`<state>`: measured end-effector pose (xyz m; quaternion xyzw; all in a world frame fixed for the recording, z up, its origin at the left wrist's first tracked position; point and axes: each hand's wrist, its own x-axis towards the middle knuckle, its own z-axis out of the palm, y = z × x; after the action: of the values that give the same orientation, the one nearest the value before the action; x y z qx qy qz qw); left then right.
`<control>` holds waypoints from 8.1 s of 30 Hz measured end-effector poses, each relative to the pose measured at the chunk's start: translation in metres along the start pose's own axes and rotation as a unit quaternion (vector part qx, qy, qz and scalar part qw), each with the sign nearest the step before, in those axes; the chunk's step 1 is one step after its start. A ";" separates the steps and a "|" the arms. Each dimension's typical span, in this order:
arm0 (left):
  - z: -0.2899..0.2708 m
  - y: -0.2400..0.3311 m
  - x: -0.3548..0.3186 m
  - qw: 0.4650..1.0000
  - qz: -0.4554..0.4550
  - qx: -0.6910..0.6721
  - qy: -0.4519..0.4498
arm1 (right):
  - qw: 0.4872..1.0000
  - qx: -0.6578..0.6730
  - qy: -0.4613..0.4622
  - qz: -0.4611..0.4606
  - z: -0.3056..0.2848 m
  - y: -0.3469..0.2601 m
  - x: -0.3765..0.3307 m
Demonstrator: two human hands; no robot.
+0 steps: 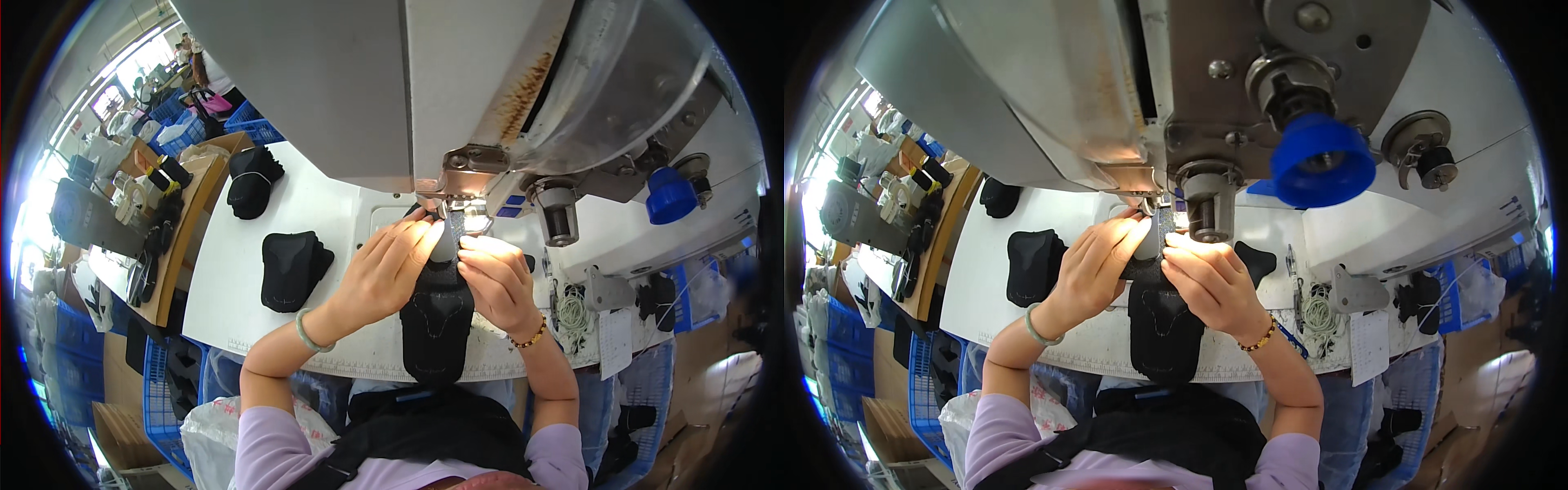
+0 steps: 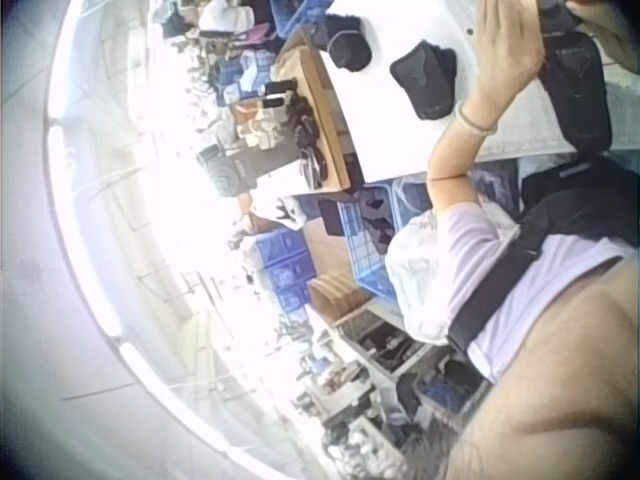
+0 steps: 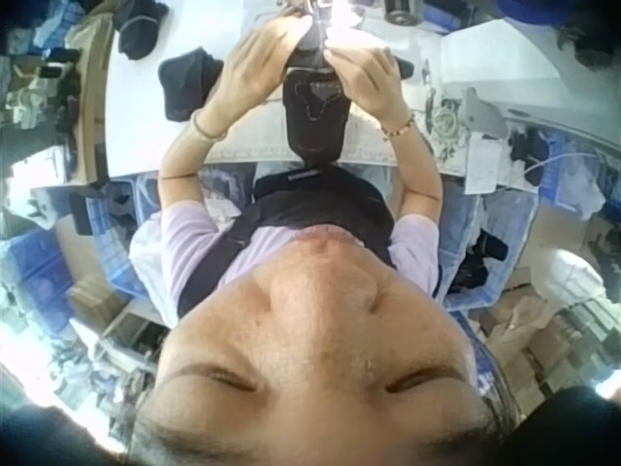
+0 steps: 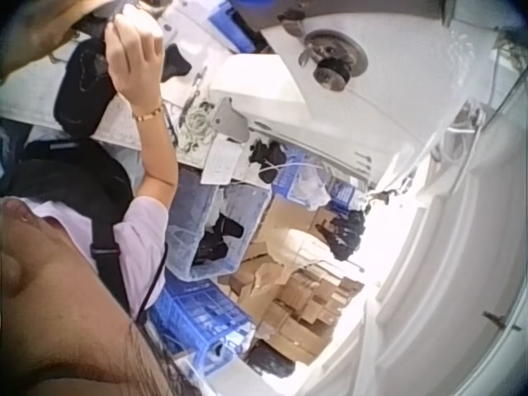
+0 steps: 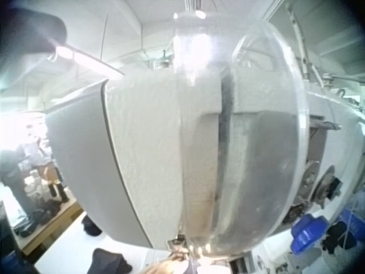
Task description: Use a sewing machine to stitch components of a shoe upper together.
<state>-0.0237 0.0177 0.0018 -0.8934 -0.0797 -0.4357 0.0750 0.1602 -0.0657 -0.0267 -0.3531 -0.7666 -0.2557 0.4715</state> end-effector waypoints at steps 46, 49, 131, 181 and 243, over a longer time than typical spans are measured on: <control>0.027 -0.090 0.018 0.621 -0.487 -0.601 -0.123 | 0.989 -0.048 -0.012 0.140 0.009 0.001 0.012; 0.017 -0.088 0.021 0.569 -0.470 -0.661 -0.136 | 0.990 -0.049 -0.002 0.133 0.008 0.002 0.014; 0.013 -0.015 0.013 0.605 -0.489 -0.628 0.027 | 0.997 0.015 -0.021 0.067 -0.009 0.014 -0.001; -0.061 -0.097 -0.151 0.752 -0.651 -0.101 0.002 | 0.966 -0.103 0.224 0.078 -0.035 0.039 -0.010; 0.029 0.057 -0.071 0.658 -0.506 -0.547 -0.110 | 0.974 -0.059 -0.039 0.216 0.026 -0.073 -0.062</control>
<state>-0.0322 -0.0373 -0.0755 -0.6366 -0.2742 -0.2699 -0.6683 0.1081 -0.1109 -0.0978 -0.5473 -0.6737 -0.1788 0.4632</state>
